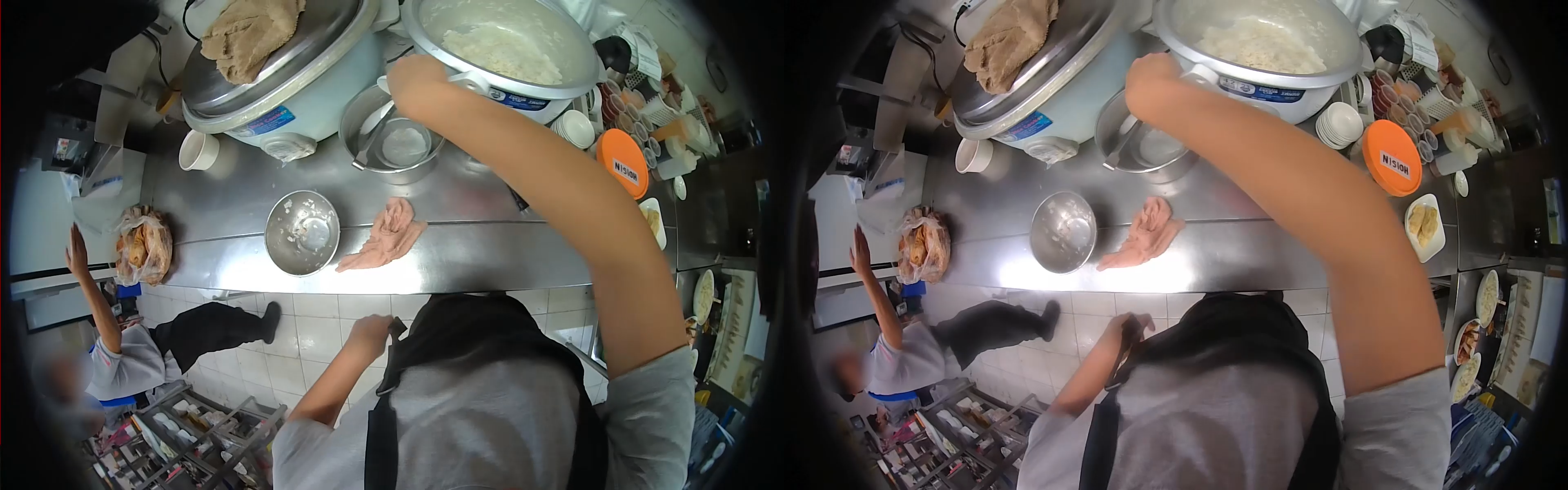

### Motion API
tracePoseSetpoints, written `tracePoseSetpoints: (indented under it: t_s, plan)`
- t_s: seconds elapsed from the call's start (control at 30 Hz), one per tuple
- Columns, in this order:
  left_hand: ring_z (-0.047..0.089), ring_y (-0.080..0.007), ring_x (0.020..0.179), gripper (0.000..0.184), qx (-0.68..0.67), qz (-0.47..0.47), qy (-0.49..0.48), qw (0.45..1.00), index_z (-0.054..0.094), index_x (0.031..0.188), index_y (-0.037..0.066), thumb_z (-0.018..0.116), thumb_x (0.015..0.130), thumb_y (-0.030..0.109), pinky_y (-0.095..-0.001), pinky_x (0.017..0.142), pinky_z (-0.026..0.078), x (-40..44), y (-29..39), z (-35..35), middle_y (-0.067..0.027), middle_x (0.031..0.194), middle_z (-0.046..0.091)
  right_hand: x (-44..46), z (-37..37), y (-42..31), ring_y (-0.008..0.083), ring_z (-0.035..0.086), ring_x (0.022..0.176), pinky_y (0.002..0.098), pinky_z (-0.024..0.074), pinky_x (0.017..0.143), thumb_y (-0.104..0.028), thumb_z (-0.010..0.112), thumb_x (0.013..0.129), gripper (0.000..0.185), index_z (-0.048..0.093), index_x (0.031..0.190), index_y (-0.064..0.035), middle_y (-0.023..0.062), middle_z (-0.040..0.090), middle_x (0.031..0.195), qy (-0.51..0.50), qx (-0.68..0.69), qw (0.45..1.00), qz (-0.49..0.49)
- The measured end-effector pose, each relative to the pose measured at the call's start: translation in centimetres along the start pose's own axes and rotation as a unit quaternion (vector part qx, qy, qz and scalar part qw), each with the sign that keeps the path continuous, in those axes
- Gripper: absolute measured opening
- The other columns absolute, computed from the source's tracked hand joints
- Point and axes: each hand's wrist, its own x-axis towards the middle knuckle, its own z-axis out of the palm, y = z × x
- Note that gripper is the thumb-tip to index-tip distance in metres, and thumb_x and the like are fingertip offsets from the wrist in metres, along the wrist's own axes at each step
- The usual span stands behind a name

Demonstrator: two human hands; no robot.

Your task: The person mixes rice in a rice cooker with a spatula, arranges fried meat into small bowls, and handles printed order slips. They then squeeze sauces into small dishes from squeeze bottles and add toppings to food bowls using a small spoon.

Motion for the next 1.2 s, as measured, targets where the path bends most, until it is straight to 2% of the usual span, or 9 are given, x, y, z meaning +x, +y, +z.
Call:
tracePoseSetpoints:
  t_s: [0.2, 0.27, 0.43, 0.6, 0.7, 0.83, 0.93, 1.13, 1.2]
  plan:
    - [0.064, -0.0348, 0.090, 0.038, -0.160, -0.087, 0.190, 0.965, 0.060, 0.112, 0.011, 0.073, 0.077, 0.015, -0.0466, 0.077, 0.051, -0.7, 6.5, -7.7, -0.0167, 0.096, 0.064, 3.0, 5.6, 0.5, 0.0263, 0.069, 0.097, 0.0403, 0.0560, 0.075, -0.016, 0.069, 0.080, 0.023, 0.074, 0.101, -0.0083, 0.0074, 0.071, 0.103, 0.022, -0.018, 0.999, -0.034]
    - [0.060, -0.0371, 0.094, 0.041, -0.064, -0.038, 0.458, 0.886, 0.059, 0.118, 0.011, 0.071, 0.078, 0.015, -0.0473, 0.079, 0.049, 3.2, 6.9, -7.9, -0.0192, 0.106, 0.058, 1.5, 5.9, -0.1, 0.0282, 0.069, 0.096, 0.0475, 0.0544, 0.082, -0.022, 0.071, 0.079, 0.026, 0.075, 0.102, -0.0110, 0.0072, 0.072, 0.105, 0.005, -0.047, 0.999, -0.014]
    - [0.055, -0.0404, 0.097, 0.037, -0.057, 0.028, 0.551, 0.832, 0.057, 0.116, 0.002, 0.064, 0.082, 0.014, -0.0465, 0.087, 0.044, 13.5, 6.9, -7.7, -0.0194, 0.108, 0.056, -2.1, 8.7, 1.1, 0.0255, 0.059, 0.109, 0.0520, 0.0438, 0.096, -0.018, 0.069, 0.080, 0.028, 0.071, 0.106, -0.0074, 0.0061, 0.069, 0.105, 0.178, 0.026, 0.977, -0.112]
    - [0.054, -0.0390, 0.102, 0.036, -0.012, 0.150, 0.503, 0.851, 0.057, 0.113, -0.004, 0.063, 0.079, 0.005, -0.0460, 0.089, 0.045, 17.9, 16.7, -3.2, -0.0231, 0.107, 0.056, -15.1, 8.7, 5.9, 0.0252, 0.054, 0.108, 0.0399, 0.0440, 0.093, -0.014, 0.067, 0.081, 0.028, 0.066, 0.108, -0.0072, 0.0067, 0.064, 0.106, 0.377, 0.214, 0.870, -0.235]
    - [0.057, -0.0406, 0.100, 0.034, 0.028, 0.246, 0.410, 0.878, 0.058, 0.112, -0.004, 0.060, 0.079, 0.003, -0.0444, 0.087, 0.047, 15.2, 23.7, 2.4, -0.0238, 0.108, 0.058, -26.6, 12.1, 10.7, 0.0287, 0.057, 0.102, 0.0395, 0.0460, 0.091, -0.014, 0.066, 0.084, 0.030, 0.065, 0.113, -0.0071, 0.0085, 0.063, 0.108, 0.217, 0.307, 0.914, -0.152]
    - [0.061, -0.0349, 0.101, 0.034, -0.301, 0.284, 0.159, 0.896, 0.057, 0.120, -0.001, 0.055, 0.086, 0.004, -0.0424, 0.088, 0.050, 12.9, 28.7, 6.0, -0.0192, 0.112, 0.060, -38.9, 23.9, 13.3, 0.0325, 0.057, 0.112, 0.0400, 0.0451, 0.098, -0.009, 0.059, 0.087, 0.034, 0.062, 0.122, -0.0067, 0.0136, 0.061, 0.122, 0.203, 0.513, 0.833, 0.039]
    - [0.062, -0.0274, 0.103, 0.034, -0.690, 0.121, -0.050, 0.712, 0.053, 0.127, -0.001, 0.048, 0.094, 0.005, -0.0388, 0.091, 0.051, 11.9, 31.7, 5.2, -0.0152, 0.114, 0.061, -44.0, 26.9, 11.0, 0.0318, 0.057, 0.115, 0.0392, 0.0468, 0.097, -0.008, 0.057, 0.088, 0.033, 0.063, 0.121, -0.0065, 0.0155, 0.060, 0.126, 0.279, 0.572, 0.767, 0.084]
    - [0.063, -0.0211, 0.101, 0.028, -0.653, 0.253, -0.142, 0.699, 0.053, 0.121, -0.003, 0.045, 0.099, 0.011, -0.0345, 0.086, 0.054, 13.2, 31.2, 3.4, -0.0141, 0.108, 0.063, -47.6, 26.6, 15.2, 0.0244, 0.069, 0.091, 0.0309, 0.0543, 0.079, -0.012, 0.065, 0.085, 0.024, 0.071, 0.108, -0.0066, 0.0144, 0.070, 0.107, 0.175, 0.616, 0.763, 0.088]
    - [0.065, -0.0211, 0.097, 0.025, -0.623, 0.242, 0.106, 0.736, 0.054, 0.117, -0.003, 0.049, 0.097, 0.011, -0.0353, 0.086, 0.054, 11.4, 29.9, 0.8, -0.0136, 0.104, 0.065, -49.1, 27.0, 15.6, 0.0229, 0.071, 0.083, 0.0295, 0.0546, 0.077, -0.017, 0.068, 0.083, 0.024, 0.072, 0.104, -0.0068, 0.0128, 0.072, 0.097, 0.121, 0.630, 0.756, 0.128]
